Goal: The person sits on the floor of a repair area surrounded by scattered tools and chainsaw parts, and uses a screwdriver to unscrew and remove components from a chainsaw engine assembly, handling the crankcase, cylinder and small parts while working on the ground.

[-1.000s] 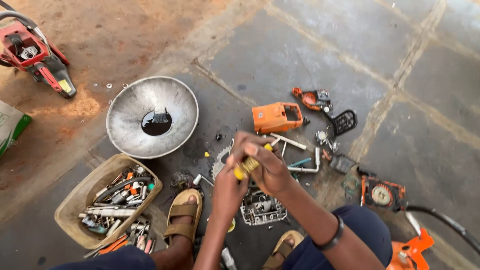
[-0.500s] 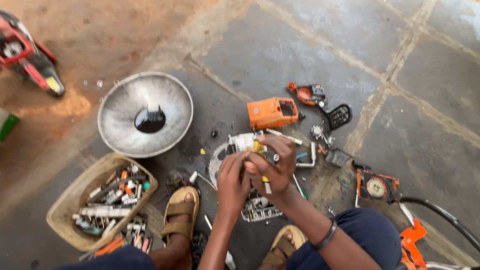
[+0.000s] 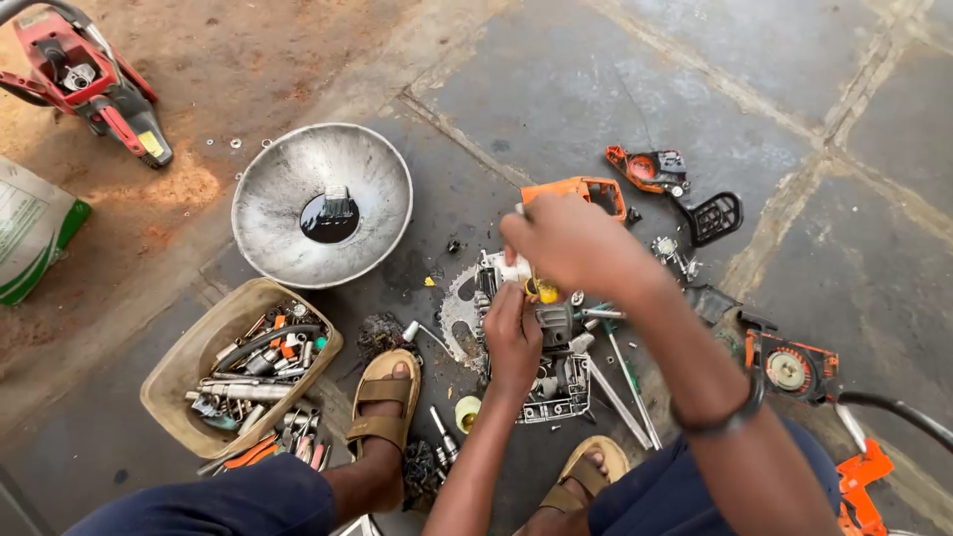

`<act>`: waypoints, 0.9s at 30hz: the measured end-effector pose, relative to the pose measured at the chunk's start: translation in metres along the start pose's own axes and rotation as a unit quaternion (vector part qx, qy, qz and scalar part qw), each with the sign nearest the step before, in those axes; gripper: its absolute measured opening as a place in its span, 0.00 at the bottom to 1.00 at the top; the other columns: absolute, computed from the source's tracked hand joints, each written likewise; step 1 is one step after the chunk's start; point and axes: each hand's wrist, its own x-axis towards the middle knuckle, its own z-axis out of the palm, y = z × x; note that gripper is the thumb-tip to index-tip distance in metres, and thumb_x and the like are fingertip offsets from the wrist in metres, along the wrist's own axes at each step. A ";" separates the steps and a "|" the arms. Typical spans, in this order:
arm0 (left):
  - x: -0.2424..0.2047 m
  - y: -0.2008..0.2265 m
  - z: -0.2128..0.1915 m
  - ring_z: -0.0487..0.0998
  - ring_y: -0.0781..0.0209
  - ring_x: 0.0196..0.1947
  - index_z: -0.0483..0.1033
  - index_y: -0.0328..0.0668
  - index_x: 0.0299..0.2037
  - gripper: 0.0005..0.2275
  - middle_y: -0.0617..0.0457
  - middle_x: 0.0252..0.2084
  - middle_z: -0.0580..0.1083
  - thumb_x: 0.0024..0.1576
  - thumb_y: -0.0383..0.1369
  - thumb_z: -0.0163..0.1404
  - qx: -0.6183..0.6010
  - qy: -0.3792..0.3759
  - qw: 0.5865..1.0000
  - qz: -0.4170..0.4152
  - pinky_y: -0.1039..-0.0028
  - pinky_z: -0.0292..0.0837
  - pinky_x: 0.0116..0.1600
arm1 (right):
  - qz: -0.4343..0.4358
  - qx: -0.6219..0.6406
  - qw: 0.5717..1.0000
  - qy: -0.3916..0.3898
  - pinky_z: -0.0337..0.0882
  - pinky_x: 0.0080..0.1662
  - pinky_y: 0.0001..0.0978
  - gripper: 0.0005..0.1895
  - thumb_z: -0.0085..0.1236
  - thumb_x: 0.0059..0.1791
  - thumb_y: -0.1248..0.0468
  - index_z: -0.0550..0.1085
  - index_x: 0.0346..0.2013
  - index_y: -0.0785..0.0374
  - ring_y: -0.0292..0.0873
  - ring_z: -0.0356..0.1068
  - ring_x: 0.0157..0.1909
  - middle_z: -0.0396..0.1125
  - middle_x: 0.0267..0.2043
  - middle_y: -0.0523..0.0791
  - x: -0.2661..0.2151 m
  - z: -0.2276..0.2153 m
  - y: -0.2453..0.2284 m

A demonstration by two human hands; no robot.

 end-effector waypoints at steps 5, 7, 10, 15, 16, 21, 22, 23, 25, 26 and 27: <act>0.008 0.010 0.001 0.73 0.43 0.32 0.71 0.28 0.43 0.07 0.41 0.34 0.69 0.58 0.15 0.43 -0.039 -0.012 0.999 0.019 0.60 0.70 0.37 | -0.101 0.332 0.933 -0.093 0.67 0.29 0.33 0.26 0.40 0.56 0.51 0.85 0.46 0.60 0.39 0.64 0.23 0.63 0.22 0.43 -0.011 0.024 0.059; 0.012 0.010 0.001 0.74 0.45 0.31 0.73 0.29 0.44 0.08 0.42 0.33 0.69 0.59 0.15 0.43 -0.018 -0.009 0.999 0.027 0.60 0.70 0.38 | -0.174 0.368 0.912 -0.044 0.65 0.32 0.31 0.27 0.38 0.59 0.50 0.86 0.50 0.58 0.38 0.62 0.27 0.61 0.26 0.44 -0.024 0.041 0.052; 0.010 0.015 -0.002 0.75 0.43 0.36 0.72 0.29 0.44 0.08 0.41 0.36 0.71 0.58 0.15 0.43 -0.021 -0.022 0.998 0.056 0.58 0.70 0.41 | -0.279 0.372 0.836 0.290 0.70 0.46 0.29 0.26 0.36 0.62 0.46 0.80 0.46 0.57 0.37 0.68 0.44 0.66 0.46 0.43 -0.047 0.057 0.034; 0.000 0.000 0.003 0.77 0.40 0.48 0.71 0.30 0.53 0.12 0.37 0.48 0.74 0.60 0.20 0.47 -0.195 -0.027 0.980 -0.041 0.60 0.74 0.51 | -0.432 -0.206 0.790 0.384 0.70 0.44 0.44 0.15 0.51 0.54 0.55 0.80 0.30 0.57 0.45 0.72 0.41 0.71 0.33 0.42 -0.054 0.044 0.014; -0.007 -0.011 0.007 0.77 0.40 0.48 0.71 0.30 0.53 0.12 0.37 0.48 0.74 0.60 0.20 0.47 -0.194 -0.018 0.980 -0.045 0.60 0.74 0.51 | -0.439 -0.205 0.789 0.377 0.70 0.44 0.44 0.15 0.51 0.54 0.55 0.80 0.30 0.57 0.45 0.72 0.41 0.71 0.33 0.42 -0.052 0.043 0.003; -0.007 -0.016 0.006 0.82 0.45 0.48 0.76 0.34 0.48 0.07 0.45 0.47 0.79 0.61 0.23 0.53 -0.077 -0.073 0.994 -0.005 0.62 0.78 0.53 | -0.080 -0.287 0.954 -0.009 0.72 0.43 0.46 0.21 0.48 0.58 0.51 0.78 0.29 0.60 0.53 0.73 0.38 0.69 0.30 0.49 -0.023 0.010 -0.030; -0.004 -0.013 0.007 0.82 0.45 0.48 0.76 0.34 0.48 0.07 0.45 0.47 0.79 0.61 0.23 0.53 -0.081 -0.075 0.994 -0.001 0.62 0.78 0.53 | -0.077 -0.289 0.954 -0.005 0.72 0.43 0.46 0.21 0.48 0.58 0.51 0.78 0.29 0.60 0.53 0.73 0.38 0.69 0.30 0.49 -0.007 0.006 -0.012; -0.001 -0.011 0.007 0.83 0.46 0.46 0.76 0.34 0.49 0.08 0.45 0.47 0.78 0.62 0.20 0.49 -0.092 -0.063 0.994 -0.017 0.63 0.78 0.52 | -0.107 -0.217 0.967 -0.084 0.72 0.45 0.44 0.19 0.48 0.55 0.52 0.79 0.32 0.61 0.52 0.72 0.39 0.68 0.32 0.48 0.009 0.002 0.006; 0.001 -0.005 0.001 0.83 0.46 0.45 0.75 0.34 0.50 0.10 0.45 0.47 0.77 0.62 0.17 0.45 -0.097 -0.045 0.993 -0.044 0.64 0.79 0.51 | -0.141 -0.140 0.965 -0.173 0.71 0.47 0.43 0.19 0.48 0.52 0.52 0.81 0.34 0.61 0.51 0.72 0.40 0.68 0.34 0.48 0.025 0.002 0.034; 0.001 -0.002 -0.001 0.82 0.44 0.47 0.74 0.32 0.51 0.13 0.39 0.56 0.73 0.59 0.16 0.45 -0.092 -0.041 0.995 -0.023 0.63 0.79 0.51 | -0.181 0.034 0.951 -0.249 0.70 0.50 0.41 0.21 0.45 0.53 0.52 0.82 0.38 0.63 0.49 0.71 0.43 0.68 0.38 0.49 0.023 0.003 0.047; 0.002 0.002 -0.004 0.81 0.42 0.50 0.74 0.30 0.53 0.16 0.33 0.65 0.70 0.56 0.14 0.44 -0.087 -0.038 0.995 -0.003 0.63 0.78 0.52 | -0.213 0.207 0.902 -0.314 0.69 0.53 0.40 0.23 0.43 0.54 0.52 0.82 0.41 0.64 0.47 0.70 0.46 0.67 0.42 0.50 0.022 0.004 0.060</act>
